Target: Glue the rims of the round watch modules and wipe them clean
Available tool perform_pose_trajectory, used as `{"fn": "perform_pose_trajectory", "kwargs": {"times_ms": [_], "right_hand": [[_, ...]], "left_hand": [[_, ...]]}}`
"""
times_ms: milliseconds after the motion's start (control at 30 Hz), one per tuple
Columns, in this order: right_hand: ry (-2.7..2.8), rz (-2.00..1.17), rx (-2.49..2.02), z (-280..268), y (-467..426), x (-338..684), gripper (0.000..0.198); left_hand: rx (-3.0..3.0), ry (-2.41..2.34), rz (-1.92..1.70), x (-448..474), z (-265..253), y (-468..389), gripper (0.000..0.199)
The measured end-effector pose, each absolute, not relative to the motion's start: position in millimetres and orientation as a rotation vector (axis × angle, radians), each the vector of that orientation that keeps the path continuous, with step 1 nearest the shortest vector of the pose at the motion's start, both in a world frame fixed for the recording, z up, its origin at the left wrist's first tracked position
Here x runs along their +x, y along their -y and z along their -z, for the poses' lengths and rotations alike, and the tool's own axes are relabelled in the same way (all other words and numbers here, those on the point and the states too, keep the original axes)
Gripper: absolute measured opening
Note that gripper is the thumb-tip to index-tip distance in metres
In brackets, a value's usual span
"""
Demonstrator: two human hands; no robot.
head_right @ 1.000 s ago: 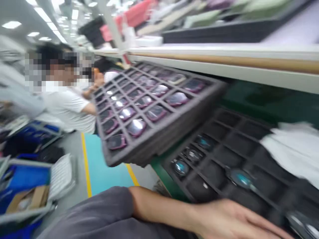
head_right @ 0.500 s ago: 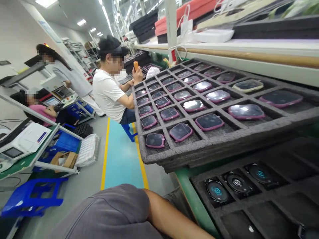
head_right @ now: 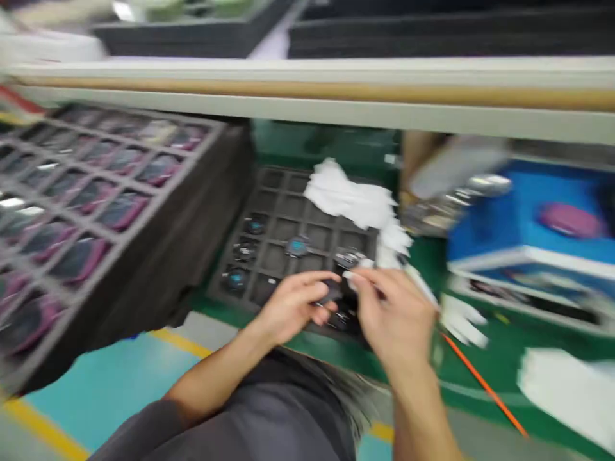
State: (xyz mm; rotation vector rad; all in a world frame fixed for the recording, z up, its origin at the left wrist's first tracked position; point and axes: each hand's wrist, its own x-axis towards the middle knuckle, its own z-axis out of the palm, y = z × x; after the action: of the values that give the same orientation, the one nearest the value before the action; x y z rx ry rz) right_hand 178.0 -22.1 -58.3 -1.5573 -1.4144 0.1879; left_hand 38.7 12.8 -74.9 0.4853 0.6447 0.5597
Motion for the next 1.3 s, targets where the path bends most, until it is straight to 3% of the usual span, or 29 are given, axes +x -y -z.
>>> {"fn": "perform_pose_trajectory", "kwargs": {"times_ms": [100,300,467,667,767,900,967,1100,1167,1300], "right_hand": [[1.469,-0.255,-1.547,56,42,185,0.013],[1.395,-0.072,-1.741,56,32,200,0.016],[1.474,-0.154,-1.567,44,57,188,0.013],[1.718,0.003,-1.454,58,66,154,0.016],[1.731,-0.147,-1.376,60,73,156,0.018],[1.439,-0.081,-1.510,57,93,189,0.017],[1.278,-0.018,-1.620,57,103,212,0.011],[1.089,0.022,-1.797,62,120,246,0.007],[1.043,0.017,-1.867,66,127,256,0.012],[0.993,-0.055,-1.922,74,134,262,0.016]], "left_hand": [[0.510,-0.653,-0.584,43,77,-28,0.047],[0.528,-0.660,-0.539,39,68,-26,0.046],[0.501,-0.694,-0.575,45,71,-25,0.044],[0.483,-0.693,-0.699,46,60,-12,0.040],[0.744,-0.761,-0.804,34,46,-24,0.039],[1.615,-1.040,-0.996,14,29,-93,0.020],[2.026,-1.201,-0.925,8,25,-138,0.022],[2.286,-1.634,-0.448,9,26,-202,0.047],[2.321,-1.711,-0.157,10,30,-216,0.043],[2.394,-1.679,-0.092,9,35,-216,0.039]]}}
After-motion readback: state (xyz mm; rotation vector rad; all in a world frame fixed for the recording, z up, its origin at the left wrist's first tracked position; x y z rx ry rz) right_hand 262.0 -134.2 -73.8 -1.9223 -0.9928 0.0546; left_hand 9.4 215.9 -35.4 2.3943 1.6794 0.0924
